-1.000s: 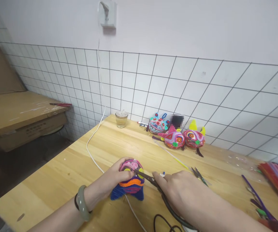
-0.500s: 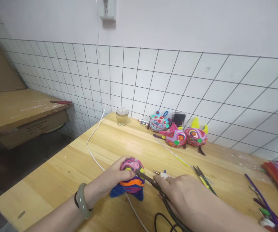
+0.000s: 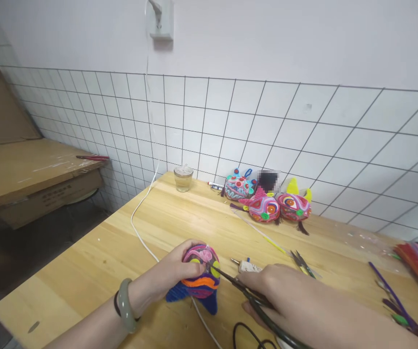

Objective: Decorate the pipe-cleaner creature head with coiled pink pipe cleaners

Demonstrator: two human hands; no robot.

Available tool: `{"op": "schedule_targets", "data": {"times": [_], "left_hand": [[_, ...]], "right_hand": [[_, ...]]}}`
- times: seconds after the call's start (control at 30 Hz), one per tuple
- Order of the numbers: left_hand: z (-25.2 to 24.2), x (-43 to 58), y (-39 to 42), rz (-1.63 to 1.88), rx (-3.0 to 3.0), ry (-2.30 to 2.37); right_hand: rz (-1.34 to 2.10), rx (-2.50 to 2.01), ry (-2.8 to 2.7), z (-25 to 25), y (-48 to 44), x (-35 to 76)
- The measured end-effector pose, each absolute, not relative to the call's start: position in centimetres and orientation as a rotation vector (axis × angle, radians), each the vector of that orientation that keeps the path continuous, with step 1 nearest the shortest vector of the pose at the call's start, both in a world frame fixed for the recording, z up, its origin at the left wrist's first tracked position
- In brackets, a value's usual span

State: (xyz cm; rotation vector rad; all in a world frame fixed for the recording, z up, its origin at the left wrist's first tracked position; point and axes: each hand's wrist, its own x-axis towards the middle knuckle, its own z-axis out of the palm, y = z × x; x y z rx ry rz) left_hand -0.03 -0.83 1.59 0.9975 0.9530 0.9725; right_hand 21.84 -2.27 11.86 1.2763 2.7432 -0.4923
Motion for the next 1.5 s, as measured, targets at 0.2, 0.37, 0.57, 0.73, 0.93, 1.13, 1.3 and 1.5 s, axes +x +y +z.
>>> {"op": "schedule_targets", "data": {"times": [0.2, 0.37, 0.57, 0.73, 0.93, 1.13, 1.3, 1.5], "left_hand": [[1.6, -0.2, -1.0, 0.993, 1.156, 1.045], [1.1, -0.2, -1.0, 1.065, 1.194, 1.084], [0.6, -0.2, -0.6, 1.142, 1.193, 1.121], [0.4, -0.5, -0.5, 1.197, 1.272, 1.185], [0.2, -0.7, -0.6, 1.289, 1.348, 1.343], [2.1, -0.4, -0.6, 1.224, 1.039, 1.072], [2.8, -0.3, -1.1, 1.200, 0.868, 0.816], [2.5, -0.4, -1.1, 1.165, 0.910, 0.837]], "right_hand": [[-0.013, 1.184, 2.821, 10.2, -2.4, 22.3], [0.168, 1.162, 2.806, 9.5, -2.6, 21.3], [0.419, 1.098, 2.763, 9.2, -2.2, 20.2], [0.585, 1.037, 2.671, 8.5, -1.8, 19.7], [0.513, 1.114, 2.660, 8.8, -1.8, 19.5], [0.486, 1.194, 2.771, 8.9, -2.3, 19.7], [0.447, 1.192, 2.828, 9.3, -2.5, 19.8], [0.381, 1.206, 2.807, 10.4, -2.9, 20.5]]}}
